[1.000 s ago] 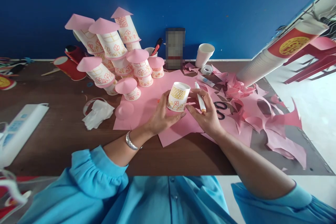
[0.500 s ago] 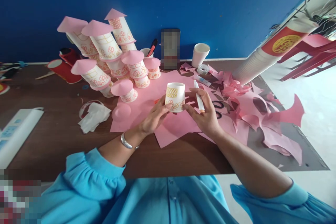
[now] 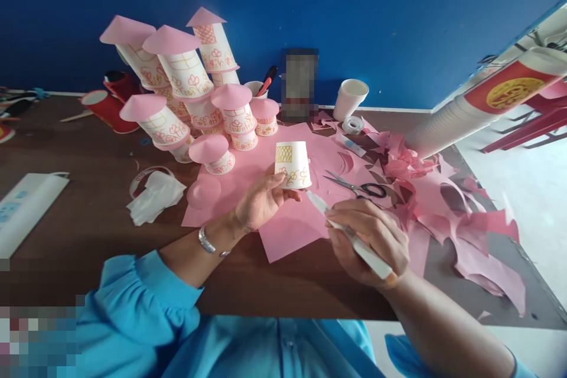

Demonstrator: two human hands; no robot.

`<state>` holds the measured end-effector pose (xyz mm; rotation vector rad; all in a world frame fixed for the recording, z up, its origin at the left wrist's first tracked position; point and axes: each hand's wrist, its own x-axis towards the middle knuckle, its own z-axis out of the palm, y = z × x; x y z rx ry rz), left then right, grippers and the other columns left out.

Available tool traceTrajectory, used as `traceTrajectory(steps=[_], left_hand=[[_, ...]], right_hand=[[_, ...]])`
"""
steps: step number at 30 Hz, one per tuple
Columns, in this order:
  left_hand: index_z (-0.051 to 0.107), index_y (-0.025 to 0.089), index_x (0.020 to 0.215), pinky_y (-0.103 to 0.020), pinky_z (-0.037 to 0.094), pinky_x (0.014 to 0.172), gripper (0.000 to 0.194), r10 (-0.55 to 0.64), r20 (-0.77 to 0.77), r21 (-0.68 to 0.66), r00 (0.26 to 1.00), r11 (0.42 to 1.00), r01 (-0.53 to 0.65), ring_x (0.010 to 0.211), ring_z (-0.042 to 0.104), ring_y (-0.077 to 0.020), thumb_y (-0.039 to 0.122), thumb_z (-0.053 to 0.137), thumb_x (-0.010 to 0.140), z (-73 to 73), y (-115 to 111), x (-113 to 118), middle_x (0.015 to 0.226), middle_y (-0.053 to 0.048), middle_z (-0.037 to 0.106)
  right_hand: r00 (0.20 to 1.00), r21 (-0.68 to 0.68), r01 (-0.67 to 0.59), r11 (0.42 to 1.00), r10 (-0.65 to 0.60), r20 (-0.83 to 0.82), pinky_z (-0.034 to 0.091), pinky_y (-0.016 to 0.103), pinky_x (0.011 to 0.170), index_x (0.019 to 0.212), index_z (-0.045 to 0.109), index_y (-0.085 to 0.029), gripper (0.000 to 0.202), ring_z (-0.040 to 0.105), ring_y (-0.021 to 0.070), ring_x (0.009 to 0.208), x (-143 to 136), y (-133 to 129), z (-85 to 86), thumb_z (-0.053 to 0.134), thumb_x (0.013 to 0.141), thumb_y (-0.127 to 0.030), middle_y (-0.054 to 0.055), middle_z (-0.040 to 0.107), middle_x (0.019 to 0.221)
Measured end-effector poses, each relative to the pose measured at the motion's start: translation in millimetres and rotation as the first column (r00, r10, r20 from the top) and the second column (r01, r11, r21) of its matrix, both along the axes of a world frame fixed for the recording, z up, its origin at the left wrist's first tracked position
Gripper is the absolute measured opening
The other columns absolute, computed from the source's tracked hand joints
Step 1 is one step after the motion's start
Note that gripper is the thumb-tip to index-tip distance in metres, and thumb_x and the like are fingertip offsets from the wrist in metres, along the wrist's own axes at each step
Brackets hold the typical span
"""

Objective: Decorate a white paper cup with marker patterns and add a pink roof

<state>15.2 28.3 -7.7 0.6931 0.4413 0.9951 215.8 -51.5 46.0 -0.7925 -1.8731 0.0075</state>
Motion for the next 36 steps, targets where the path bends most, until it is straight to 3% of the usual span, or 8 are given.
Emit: traceTrajectory(steps=[5,13,22,30,36], left_hand=[[0.078,0.017,0.101,-0.033,0.060,0.078,0.028,-0.019,-0.031,0.025,0.999,1.000,0.019,0.093,0.073,-0.0221,0.043,0.082,0.092,0.7,-0.8,0.6,0.107,-0.009,0.079],[0.079,0.015,0.117,-0.029,0.060,0.074,0.049,-0.075,-0.069,-0.026,0.995,0.997,0.073,0.093,0.070,-0.0208,0.054,0.086,0.087,2.1,0.1,-0.7,0.112,-0.011,0.078],[0.077,0.019,0.105,-0.028,0.058,0.075,0.032,-0.045,-0.084,0.034,0.995,0.998,0.048,0.092,0.070,-0.0189,0.046,0.085,0.089,-1.8,-0.7,0.4,0.111,-0.008,0.077],[0.072,0.021,0.128,-0.033,0.054,0.079,0.046,-0.049,-0.168,0.081,0.985,0.995,0.064,0.096,0.070,-0.0227,0.049,0.081,0.092,-3.4,-2.6,-0.9,0.111,-0.010,0.077],[0.072,0.020,0.114,-0.033,0.052,0.082,0.042,-0.032,-0.181,0.062,0.983,0.997,0.044,0.090,0.068,-0.0202,0.050,0.086,0.087,1.8,-4.0,1.8,0.098,-0.006,0.074]], right_hand=[[0.999,-0.009,0.011,1.000,-0.010,0.044,0.065,0.025,0.061,0.109,0.065,-0.017,0.022,0.076,0.0160,0.069,-4.4,-0.8,-1.5,0.065,0.091,-0.003,0.003,0.076,0.080],[0.997,0.033,0.017,0.999,-0.019,0.078,0.066,0.024,0.063,0.107,0.064,-0.016,0.016,0.076,0.0142,0.069,-5.7,0.4,-3.9,0.064,0.095,-0.006,0.004,0.076,0.079],[0.997,-0.006,0.024,1.000,-0.024,0.079,0.066,0.025,0.061,0.109,0.064,-0.020,0.024,0.076,0.0152,0.066,-5.2,0.7,-4.7,0.064,0.091,-0.004,0.001,0.076,0.078],[0.995,0.010,0.012,1.000,-0.013,0.102,0.065,0.026,0.060,0.107,0.066,-0.020,0.022,0.077,0.0161,0.066,-6.3,2.9,-4.1,0.064,0.093,-0.003,0.001,0.076,0.079],[0.991,0.029,0.006,1.000,-0.010,0.132,0.066,0.026,0.061,0.110,0.063,-0.018,0.023,0.076,0.0157,0.067,-7.1,2.4,-6.0,0.064,0.093,-0.003,0.002,0.077,0.079]])
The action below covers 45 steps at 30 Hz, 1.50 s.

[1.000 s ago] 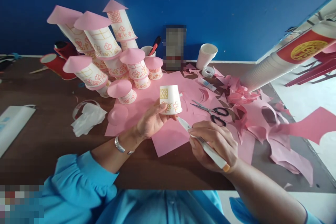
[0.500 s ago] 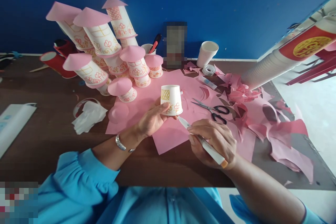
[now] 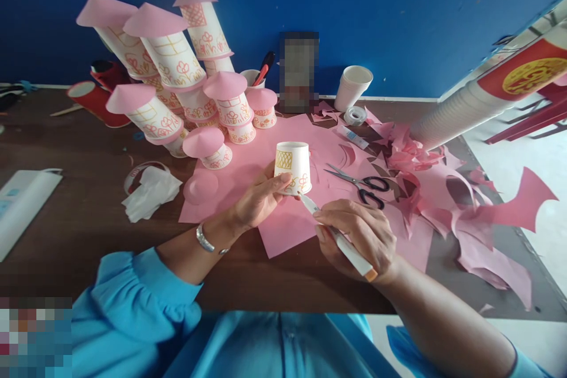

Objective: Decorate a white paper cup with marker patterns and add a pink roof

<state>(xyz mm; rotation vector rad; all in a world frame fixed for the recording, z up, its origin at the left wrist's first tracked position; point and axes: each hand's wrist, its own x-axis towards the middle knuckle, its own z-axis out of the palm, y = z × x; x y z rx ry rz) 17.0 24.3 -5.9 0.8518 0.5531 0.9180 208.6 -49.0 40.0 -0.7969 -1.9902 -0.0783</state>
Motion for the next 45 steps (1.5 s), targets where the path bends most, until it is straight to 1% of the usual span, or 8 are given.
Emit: traceTrajectory(steps=[3,11,16,23,29,35,42,45], left_hand=[[0.071,0.020,0.109,-0.033,0.052,0.083,0.041,0.000,0.006,0.002,1.000,1.000,0.000,0.090,0.068,-0.0203,0.051,0.086,0.087,1.5,0.0,0.3,0.097,-0.005,0.074],[0.072,0.020,0.113,-0.031,0.052,0.078,0.042,-0.002,0.021,-0.002,1.000,1.000,0.002,0.087,0.066,-0.0185,0.048,0.087,0.086,-1.9,0.4,-0.3,0.097,-0.005,0.074],[0.071,0.021,0.115,-0.032,0.052,0.077,0.041,-0.028,0.044,0.002,0.999,1.000,0.028,0.091,0.069,-0.0211,0.047,0.086,0.088,-1.5,0.2,0.2,0.102,-0.006,0.076],[0.071,0.020,0.118,-0.034,0.052,0.083,0.045,-0.020,0.021,0.003,1.000,1.000,0.020,0.093,0.070,-0.0216,0.048,0.087,0.087,-1.6,0.6,0.4,0.102,-0.006,0.076],[0.071,0.020,0.119,-0.035,0.051,0.084,0.045,-0.015,0.009,0.006,1.000,1.000,0.015,0.093,0.069,-0.0225,0.048,0.085,0.087,-2.4,0.8,0.0,0.103,-0.007,0.076],[0.071,0.020,0.119,-0.035,0.050,0.083,0.043,-0.002,0.015,0.007,1.000,1.000,0.002,0.093,0.067,-0.0222,0.046,0.085,0.088,-3.8,0.9,-0.4,0.102,-0.006,0.074],[0.073,0.021,0.115,-0.032,0.053,0.079,0.040,0.009,0.052,-0.009,0.999,1.000,-0.008,0.092,0.068,-0.0203,0.044,0.089,0.085,-2.1,0.3,0.3,0.102,-0.006,0.075],[0.074,0.020,0.111,-0.032,0.054,0.077,0.037,0.007,0.063,-0.001,0.998,1.000,-0.007,0.092,0.069,-0.0208,0.045,0.087,0.087,0.3,1.4,-0.1,0.103,-0.007,0.076]], right_hand=[[1.000,-0.004,0.007,1.000,-0.007,0.009,0.066,0.026,0.061,0.111,0.063,-0.018,0.022,0.076,0.0159,0.067,0.0,0.0,-0.6,0.064,0.094,-0.004,0.003,0.076,0.079],[1.000,-0.010,-0.012,1.000,0.012,0.017,0.067,0.027,0.062,0.112,0.064,-0.018,0.026,0.077,0.0174,0.068,0.3,0.7,-0.1,0.065,0.092,-0.003,0.003,0.076,0.080],[1.000,-0.023,-0.019,1.000,0.020,0.022,0.067,0.028,0.061,0.116,0.065,-0.019,0.028,0.077,0.0178,0.069,-0.1,1.0,-1.6,0.065,0.092,-0.004,0.002,0.077,0.081],[0.999,-0.025,-0.003,1.000,0.004,0.047,0.065,0.028,0.059,0.110,0.064,-0.019,0.022,0.076,0.0173,0.067,-0.4,0.6,-0.7,0.064,0.094,-0.005,0.004,0.076,0.080],[0.999,-0.038,0.008,0.999,-0.006,0.041,0.066,0.027,0.061,0.109,0.064,-0.020,0.025,0.076,0.0168,0.067,-0.9,-0.6,3.2,0.065,0.092,-0.003,0.002,0.077,0.080],[0.999,-0.055,0.014,0.998,-0.011,0.049,0.066,0.026,0.061,0.107,0.063,-0.022,0.022,0.075,0.0153,0.065,-1.7,-1.4,4.1,0.062,0.094,-0.004,0.001,0.076,0.079],[0.999,-0.136,0.011,0.991,-0.017,-0.048,0.062,0.026,0.059,0.106,0.063,-0.022,0.021,0.075,0.0149,0.065,-0.7,-4.8,4.8,0.062,0.095,-0.005,-0.001,0.076,0.079],[0.996,-0.131,0.008,0.991,-0.020,-0.092,0.063,0.026,0.059,0.108,0.065,-0.023,0.023,0.076,0.0158,0.067,2.0,-6.0,5.7,0.062,0.093,-0.006,0.000,0.077,0.081]])
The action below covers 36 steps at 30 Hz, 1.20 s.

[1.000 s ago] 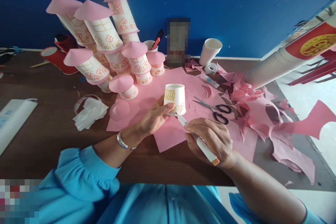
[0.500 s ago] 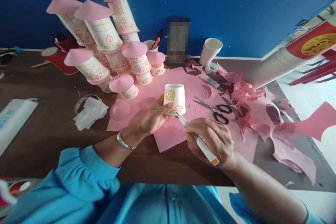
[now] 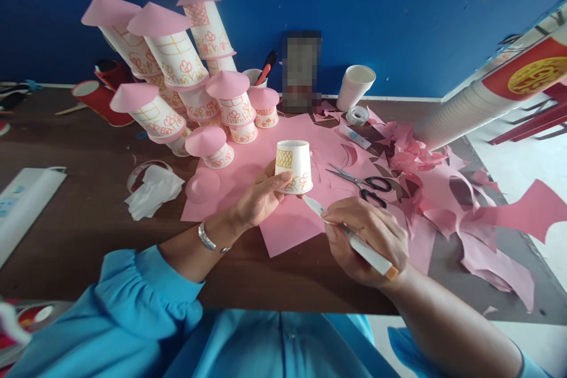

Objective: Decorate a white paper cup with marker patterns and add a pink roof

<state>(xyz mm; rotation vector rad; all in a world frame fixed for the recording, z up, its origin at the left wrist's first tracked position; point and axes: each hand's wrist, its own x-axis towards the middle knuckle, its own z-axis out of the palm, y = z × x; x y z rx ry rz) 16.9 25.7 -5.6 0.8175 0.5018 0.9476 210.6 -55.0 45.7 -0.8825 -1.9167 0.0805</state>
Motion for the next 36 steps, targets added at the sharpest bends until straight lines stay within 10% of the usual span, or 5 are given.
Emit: traceTrajectory(steps=[10,36], left_hand=[[0.068,0.021,0.141,-0.031,0.060,0.076,0.071,-0.021,0.016,-0.029,1.000,0.999,0.021,0.092,0.072,-0.0214,0.054,0.090,0.083,1.4,-0.3,-1.8,0.114,-0.010,0.078],[0.065,0.021,0.148,-0.033,0.059,0.077,0.074,-0.059,0.039,-0.049,0.998,0.997,0.060,0.089,0.069,-0.0215,0.053,0.087,0.084,6.8,-1.5,-2.9,0.103,-0.008,0.076]], right_hand=[[1.000,0.061,0.010,0.998,-0.009,-0.016,0.065,0.026,0.062,0.106,0.066,-0.020,0.022,0.076,0.0158,0.067,-0.1,2.9,-1.8,0.065,0.091,-0.004,0.001,0.076,0.081],[0.999,0.060,0.003,0.998,-0.005,0.035,0.065,0.025,0.067,0.107,0.063,-0.018,0.017,0.075,0.0142,0.072,0.9,1.8,-1.7,0.062,0.096,-0.005,0.003,0.076,0.081]])
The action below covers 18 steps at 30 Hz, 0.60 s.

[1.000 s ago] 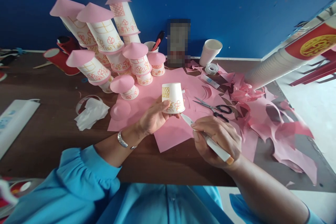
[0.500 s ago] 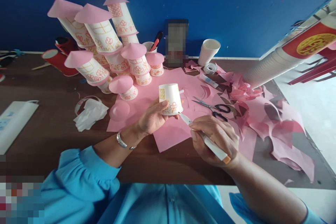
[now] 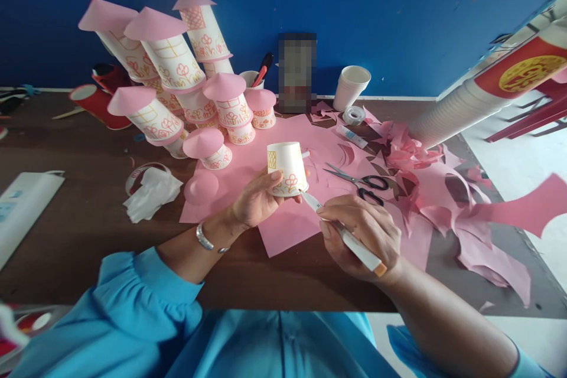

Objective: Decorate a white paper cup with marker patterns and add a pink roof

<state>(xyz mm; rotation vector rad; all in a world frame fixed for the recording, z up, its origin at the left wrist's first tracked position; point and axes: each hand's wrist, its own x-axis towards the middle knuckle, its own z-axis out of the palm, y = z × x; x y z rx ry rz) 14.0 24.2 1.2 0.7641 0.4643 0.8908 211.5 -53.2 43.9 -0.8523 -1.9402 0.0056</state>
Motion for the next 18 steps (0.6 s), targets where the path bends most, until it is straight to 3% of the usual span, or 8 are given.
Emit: traceTrajectory(steps=[18], left_hand=[[0.063,0.023,0.150,-0.031,0.060,0.078,0.076,0.013,-0.001,0.023,1.000,1.000,-0.013,0.093,0.069,-0.0211,0.052,0.088,0.084,-3.6,1.5,-1.7,0.109,-0.008,0.076]], right_hand=[[0.999,-0.112,0.044,0.993,-0.046,-0.014,0.060,0.024,0.059,0.101,0.062,-0.023,0.017,0.072,0.0127,0.065,0.3,-0.8,5.7,0.059,0.096,-0.007,-0.001,0.075,0.079]])
